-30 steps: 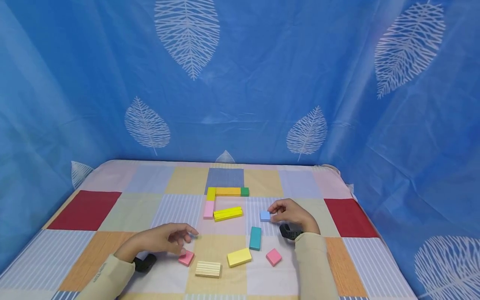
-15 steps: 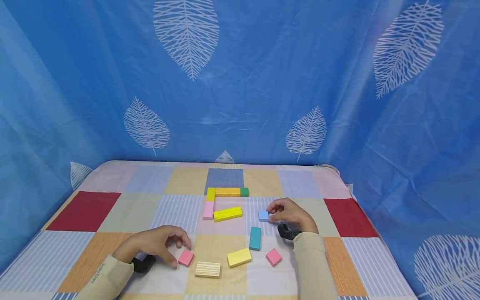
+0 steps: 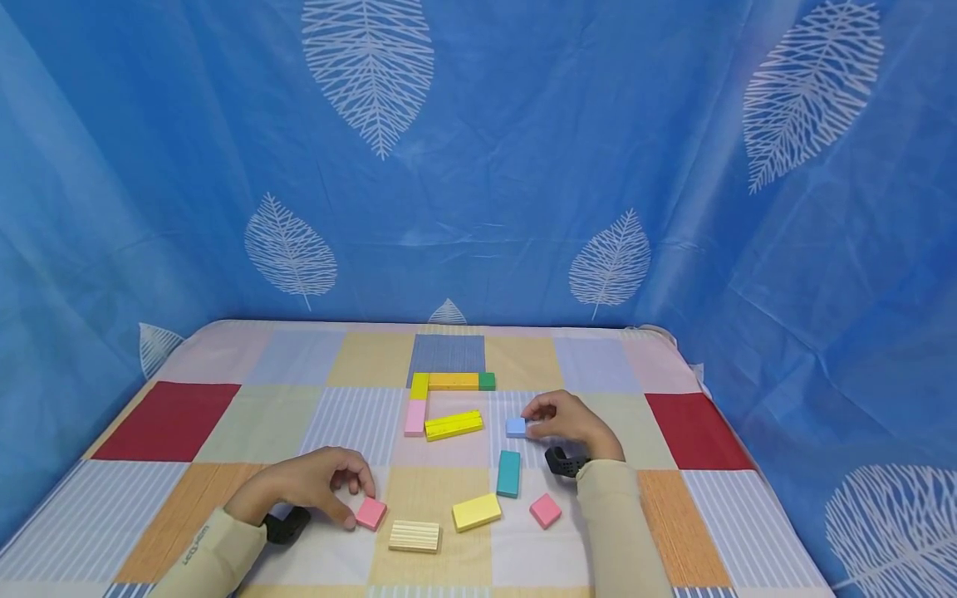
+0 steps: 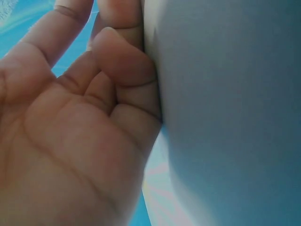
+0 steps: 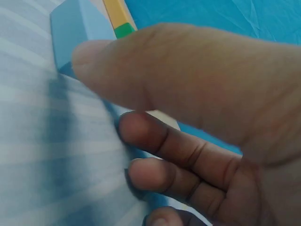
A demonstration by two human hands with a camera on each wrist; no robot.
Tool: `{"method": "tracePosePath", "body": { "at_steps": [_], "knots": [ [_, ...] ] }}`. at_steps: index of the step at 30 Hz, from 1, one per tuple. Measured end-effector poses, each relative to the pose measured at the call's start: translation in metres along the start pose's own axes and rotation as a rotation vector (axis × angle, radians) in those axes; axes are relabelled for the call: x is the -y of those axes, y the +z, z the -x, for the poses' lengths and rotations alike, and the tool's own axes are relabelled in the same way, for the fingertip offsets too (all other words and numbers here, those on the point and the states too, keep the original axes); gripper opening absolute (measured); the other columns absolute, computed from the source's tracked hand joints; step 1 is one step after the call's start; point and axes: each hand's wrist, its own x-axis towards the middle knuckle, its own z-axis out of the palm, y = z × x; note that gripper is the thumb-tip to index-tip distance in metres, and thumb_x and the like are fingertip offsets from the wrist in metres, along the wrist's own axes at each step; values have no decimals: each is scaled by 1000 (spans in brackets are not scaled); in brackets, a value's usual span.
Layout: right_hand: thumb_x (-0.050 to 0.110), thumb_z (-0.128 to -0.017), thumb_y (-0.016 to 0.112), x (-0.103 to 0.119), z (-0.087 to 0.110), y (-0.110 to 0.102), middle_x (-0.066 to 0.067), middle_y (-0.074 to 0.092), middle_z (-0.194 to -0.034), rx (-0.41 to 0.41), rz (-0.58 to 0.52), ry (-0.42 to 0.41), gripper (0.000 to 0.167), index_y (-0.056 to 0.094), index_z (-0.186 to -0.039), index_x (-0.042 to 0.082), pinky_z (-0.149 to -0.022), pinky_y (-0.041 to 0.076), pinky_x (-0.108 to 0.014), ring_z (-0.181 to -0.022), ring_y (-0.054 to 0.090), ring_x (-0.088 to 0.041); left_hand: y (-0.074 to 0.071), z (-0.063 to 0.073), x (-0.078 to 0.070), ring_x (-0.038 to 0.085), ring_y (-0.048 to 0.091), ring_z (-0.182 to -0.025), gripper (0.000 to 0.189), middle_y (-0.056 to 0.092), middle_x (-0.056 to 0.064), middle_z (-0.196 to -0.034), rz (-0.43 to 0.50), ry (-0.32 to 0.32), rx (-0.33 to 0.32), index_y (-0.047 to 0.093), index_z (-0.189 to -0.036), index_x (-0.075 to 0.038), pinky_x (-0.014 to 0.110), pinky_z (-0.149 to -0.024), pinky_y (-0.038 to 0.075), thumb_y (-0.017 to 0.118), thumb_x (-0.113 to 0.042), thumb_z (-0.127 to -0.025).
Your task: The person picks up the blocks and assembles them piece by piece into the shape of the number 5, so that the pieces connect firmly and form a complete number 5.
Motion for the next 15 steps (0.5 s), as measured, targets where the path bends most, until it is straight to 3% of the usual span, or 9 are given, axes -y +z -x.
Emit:
{"method": "tracePosePath", "body": {
  "at_steps": [8, 15],
  "knots": [
    [2, -91, 84, 4, -4, 6, -14, 75, -109, -3, 4, -36, 21, 78, -110, -5, -81, 50, -30, -90, 55, -21, 0, 0, 0, 6, 48, -75, 26, 62, -7, -86, -12, -15, -10, 78, -100, -5, 21, -67, 37, 92, -3, -78],
    [4, -91, 85, 6, -10, 14, -9, 74, -107, -24, 34, -41, 19, 79, -109, -1, -86, 51, -34, -92, 57, -21, 0, 0, 0, 7, 48, -76, 26, 62, -6, -87, -8, -29, -10, 77, -100, -5, 22, -68, 38, 92, -3, -79]
  ]
}}
